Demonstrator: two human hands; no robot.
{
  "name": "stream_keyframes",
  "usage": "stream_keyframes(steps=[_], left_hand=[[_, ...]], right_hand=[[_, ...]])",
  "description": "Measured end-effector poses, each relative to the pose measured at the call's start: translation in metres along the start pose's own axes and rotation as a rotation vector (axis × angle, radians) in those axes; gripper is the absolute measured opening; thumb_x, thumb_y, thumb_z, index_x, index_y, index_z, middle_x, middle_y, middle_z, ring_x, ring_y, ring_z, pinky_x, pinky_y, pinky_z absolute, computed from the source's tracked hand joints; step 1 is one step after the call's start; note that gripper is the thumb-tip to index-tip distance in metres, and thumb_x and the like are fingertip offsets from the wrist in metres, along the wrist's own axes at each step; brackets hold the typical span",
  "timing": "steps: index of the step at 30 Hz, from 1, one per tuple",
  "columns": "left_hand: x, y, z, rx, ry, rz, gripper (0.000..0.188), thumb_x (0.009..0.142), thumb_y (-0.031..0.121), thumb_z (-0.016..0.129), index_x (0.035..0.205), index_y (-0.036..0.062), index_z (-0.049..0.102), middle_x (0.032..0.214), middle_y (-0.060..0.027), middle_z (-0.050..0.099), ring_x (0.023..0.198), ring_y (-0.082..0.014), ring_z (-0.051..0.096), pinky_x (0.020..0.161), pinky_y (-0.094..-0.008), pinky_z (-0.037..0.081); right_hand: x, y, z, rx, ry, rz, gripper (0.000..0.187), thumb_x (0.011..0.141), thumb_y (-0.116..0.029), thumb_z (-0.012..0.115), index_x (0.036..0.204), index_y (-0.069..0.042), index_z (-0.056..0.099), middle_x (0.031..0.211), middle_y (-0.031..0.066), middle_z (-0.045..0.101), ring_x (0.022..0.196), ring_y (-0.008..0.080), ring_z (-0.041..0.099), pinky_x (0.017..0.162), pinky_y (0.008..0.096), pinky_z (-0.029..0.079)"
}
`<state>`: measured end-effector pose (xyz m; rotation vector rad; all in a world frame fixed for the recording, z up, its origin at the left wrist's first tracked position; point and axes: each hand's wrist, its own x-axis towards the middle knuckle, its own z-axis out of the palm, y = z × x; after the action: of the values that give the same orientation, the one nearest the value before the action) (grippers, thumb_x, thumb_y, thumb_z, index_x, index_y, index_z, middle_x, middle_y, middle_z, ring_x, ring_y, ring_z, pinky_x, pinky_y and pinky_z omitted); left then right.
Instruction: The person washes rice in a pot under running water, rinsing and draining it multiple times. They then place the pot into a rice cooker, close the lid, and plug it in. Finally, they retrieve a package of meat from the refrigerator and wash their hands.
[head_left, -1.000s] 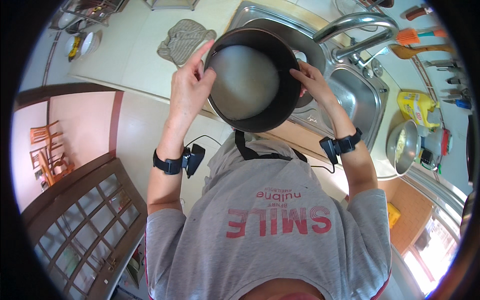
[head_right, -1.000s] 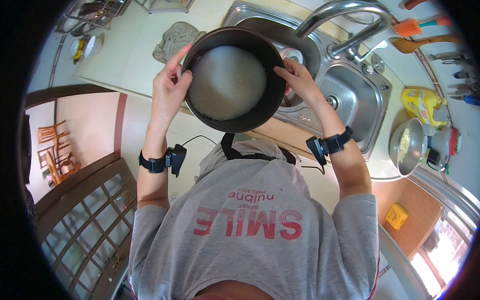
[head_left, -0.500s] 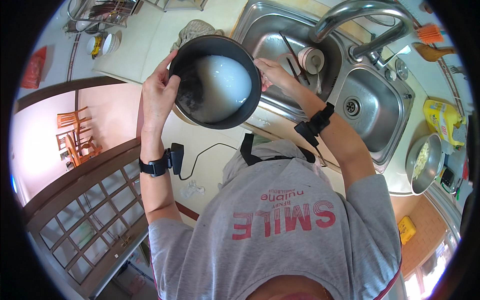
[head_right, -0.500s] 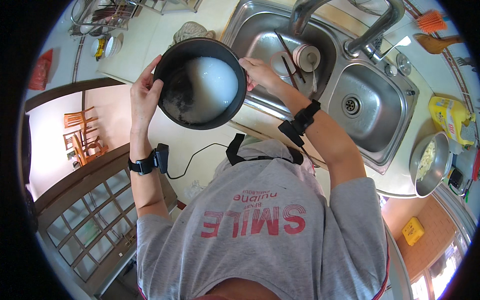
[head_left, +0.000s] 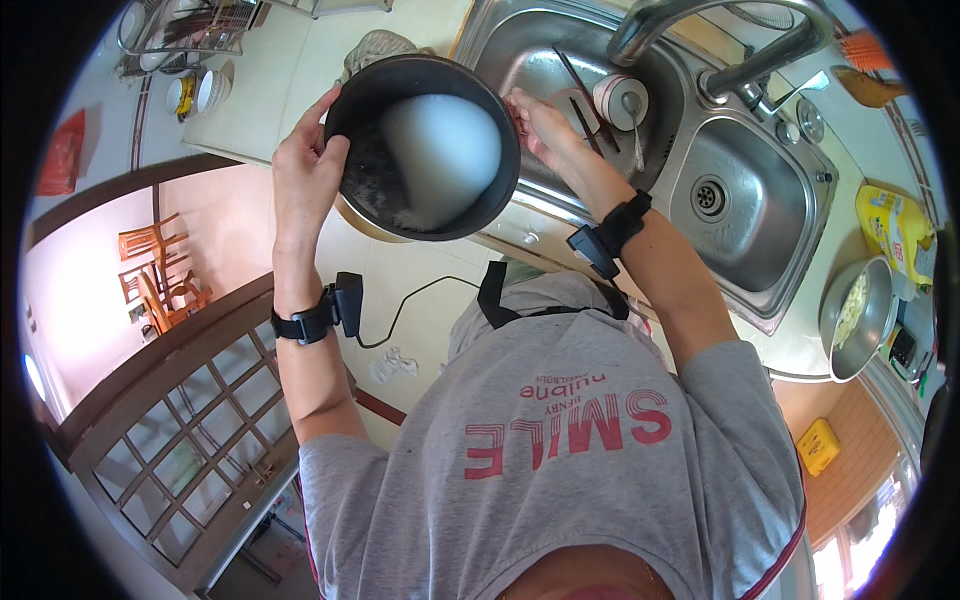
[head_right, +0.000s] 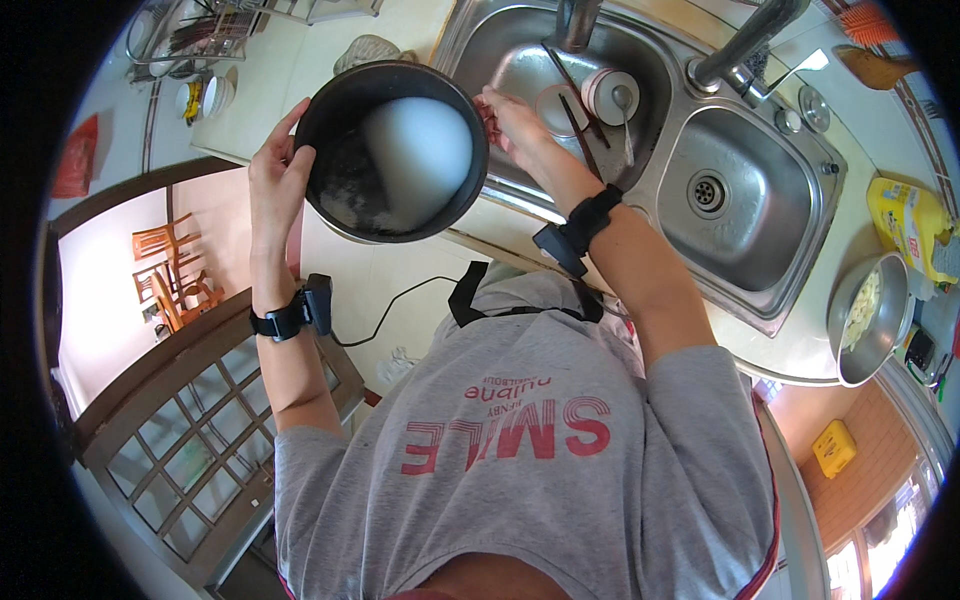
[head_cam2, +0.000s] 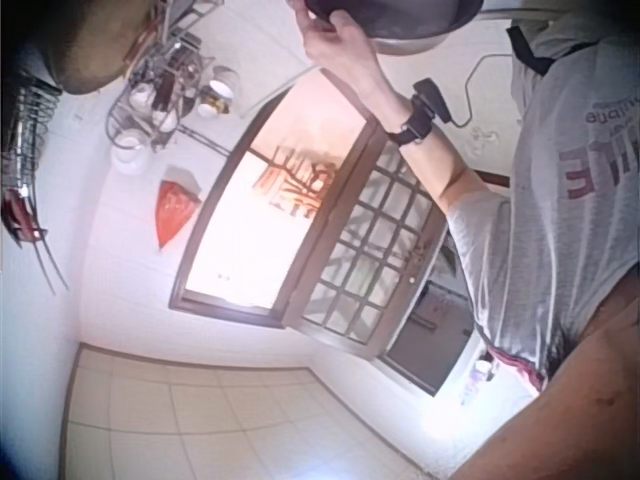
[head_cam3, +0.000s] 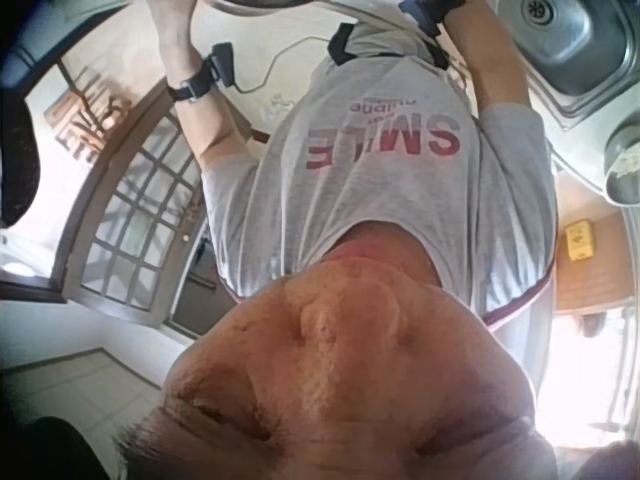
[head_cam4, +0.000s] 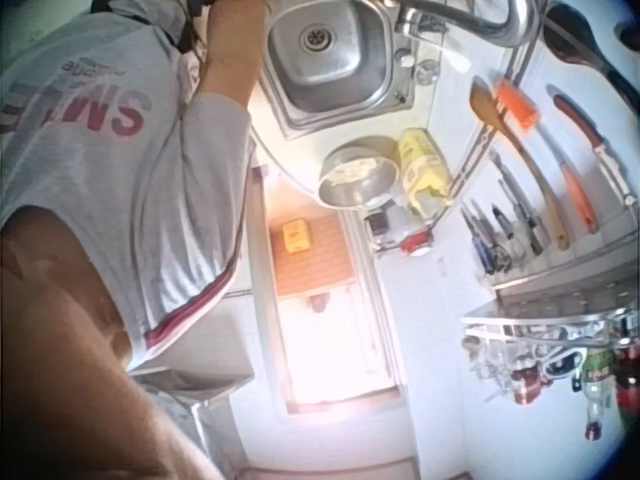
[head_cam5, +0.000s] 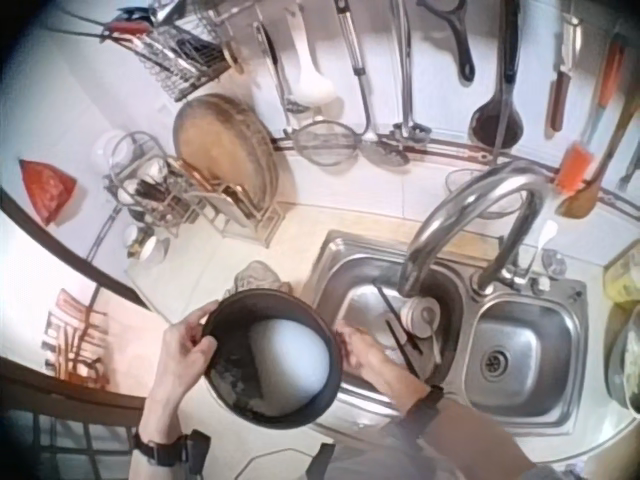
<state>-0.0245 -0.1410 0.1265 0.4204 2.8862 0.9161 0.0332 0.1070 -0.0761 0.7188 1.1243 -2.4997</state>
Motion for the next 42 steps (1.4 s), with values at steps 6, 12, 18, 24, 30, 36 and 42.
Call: stream_keyframes(steps=[6,12,18,24,30,36,42], left_hand=[[0.009,0.009,0.014,-0.017,0.011,0.03,0.055,0.083,0.001,0.059,0.136,0.012,0.063,0.058,0.0015,0.038,0.054,-0.0071,0.037,0.055,-0.0236,0.039],[0.025,0.018,0.017,0.031,-0.032,0.025,0.053,0.082,0.002,0.059,0.134,0.0113,0.064,0.058,-0.0003,0.041,0.054,-0.0079,0.039,0.056,-0.0244,0.041],[0.037,0.029,0.021,0.099,-0.064,0.06,0.053,0.081,0.002,0.06,0.133,0.0114,0.065,0.058,-0.0014,0.042,0.053,-0.0085,0.04,0.056,-0.0245,0.041],[0.039,0.041,0.026,0.098,-0.077,0.049,0.053,0.082,0.001,0.06,0.134,0.0111,0.065,0.058,0.0007,0.042,0.054,-0.0073,0.039,0.056,-0.0233,0.041],[0.041,0.048,0.029,0.137,-0.088,0.049,0.052,0.082,0.001,0.06,0.133,0.0111,0.065,0.057,0.0008,0.044,0.054,-0.0071,0.041,0.056,-0.0234,0.04],[0.042,0.056,0.037,0.154,-0.094,0.091,0.051,0.082,0.003,0.061,0.132,0.0125,0.066,0.057,-0.0019,0.047,0.053,-0.0092,0.044,0.057,-0.0254,0.044],[0.046,0.065,0.045,0.211,-0.109,0.104,0.049,0.082,0.006,0.062,0.131,0.0129,0.066,0.057,-0.0048,0.049,0.051,-0.0136,0.046,0.058,-0.0289,0.046]], right_hand=[[0.01,0.014,0.015,0.388,0.135,-0.036,0.034,0.106,-0.036,0.048,0.112,-0.006,0.064,0.102,0.0093,0.069,0.085,0.0183,0.066,0.074,0.0349,0.057],[0.025,0.027,0.011,0.466,0.238,0.014,0.048,0.107,-0.045,0.039,0.107,-0.005,0.064,0.099,0.0088,0.067,0.088,0.021,0.063,0.081,0.0383,0.055],[0.034,0.038,0.013,0.542,0.297,-0.133,0.06,0.107,-0.053,0.027,0.102,-0.005,0.063,0.094,0.0071,0.065,0.087,0.0207,0.059,0.086,0.0366,0.05],[0.028,0.031,0.011,0.569,0.274,-0.097,0.056,0.109,-0.049,0.028,0.105,-0.005,0.063,0.095,0.0071,0.065,0.09,0.0212,0.061,0.086,0.0378,0.052],[0.022,0.028,0.011,0.653,0.317,-0.007,0.053,0.11,-0.042,0.031,0.103,-0.001,0.063,0.099,0.0124,0.069,0.088,0.0242,0.065,0.079,0.0402,0.058],[0.031,0.041,0.001,0.552,0.258,-0.006,0.054,0.11,-0.043,0.03,0.121,0.0,0.061,0.112,0.0129,0.068,0.098,0.0251,0.066,0.088,0.0402,0.056],[0.025,0.041,0.0,0.561,0.354,0.034,0.061,0.11,-0.045,0.025,0.127,0.001,0.06,0.118,0.0162,0.067,0.105,0.026,0.066,0.096,0.0395,0.053]])
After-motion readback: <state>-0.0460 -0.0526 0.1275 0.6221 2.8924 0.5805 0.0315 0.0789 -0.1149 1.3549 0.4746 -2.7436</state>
